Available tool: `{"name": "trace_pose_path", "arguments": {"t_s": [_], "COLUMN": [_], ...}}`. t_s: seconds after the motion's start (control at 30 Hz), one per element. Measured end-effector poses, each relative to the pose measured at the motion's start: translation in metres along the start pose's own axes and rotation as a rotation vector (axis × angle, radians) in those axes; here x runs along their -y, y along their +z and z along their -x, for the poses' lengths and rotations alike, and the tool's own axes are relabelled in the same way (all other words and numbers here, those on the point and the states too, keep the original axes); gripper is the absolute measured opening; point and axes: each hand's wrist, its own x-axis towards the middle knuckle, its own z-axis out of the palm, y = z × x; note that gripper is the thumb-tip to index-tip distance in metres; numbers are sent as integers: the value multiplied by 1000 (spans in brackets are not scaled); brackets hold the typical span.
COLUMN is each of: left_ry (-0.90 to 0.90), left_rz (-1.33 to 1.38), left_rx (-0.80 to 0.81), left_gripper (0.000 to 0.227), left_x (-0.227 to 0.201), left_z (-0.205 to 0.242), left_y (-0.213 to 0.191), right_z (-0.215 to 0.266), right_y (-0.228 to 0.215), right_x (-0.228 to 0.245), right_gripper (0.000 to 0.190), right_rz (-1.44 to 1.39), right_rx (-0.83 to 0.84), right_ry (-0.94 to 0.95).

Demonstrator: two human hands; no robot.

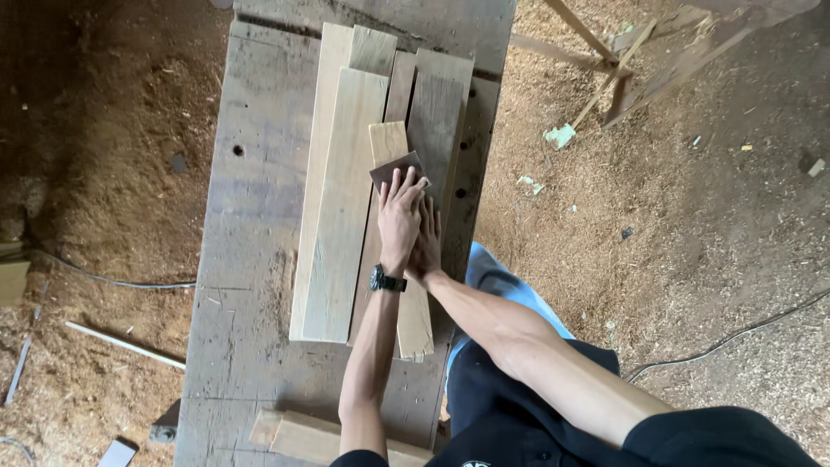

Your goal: The person sands several pieces of wood by hand using sandpaper on a wooden workbench.

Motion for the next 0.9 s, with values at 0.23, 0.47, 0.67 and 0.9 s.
{"name": "trace_pose_path", "arguments": {"t_s": [0.23, 0.47, 0.67, 0.9], "left_ry": [-36, -62, -87, -67], "left_rz": [-63, -36, 0, -4], "left_rx": [-33, -43, 47, 3], "left_gripper": [29, 34, 35, 34], "left_x": [23, 22, 7, 24], "left_z": [-76, -98, -9, -38], "left_y": [25, 32, 7, 12], "right_z": [4, 7, 0, 1], "right_y": [22, 21, 14, 15], "right_x": [-19, -20, -12, -14], "right_gripper": [89, 92, 96, 95], "right_rz": [-64, -139, -1, -64], "right_rx": [-14, -52, 35, 25], "right_ry": [30, -3, 29, 49]}}
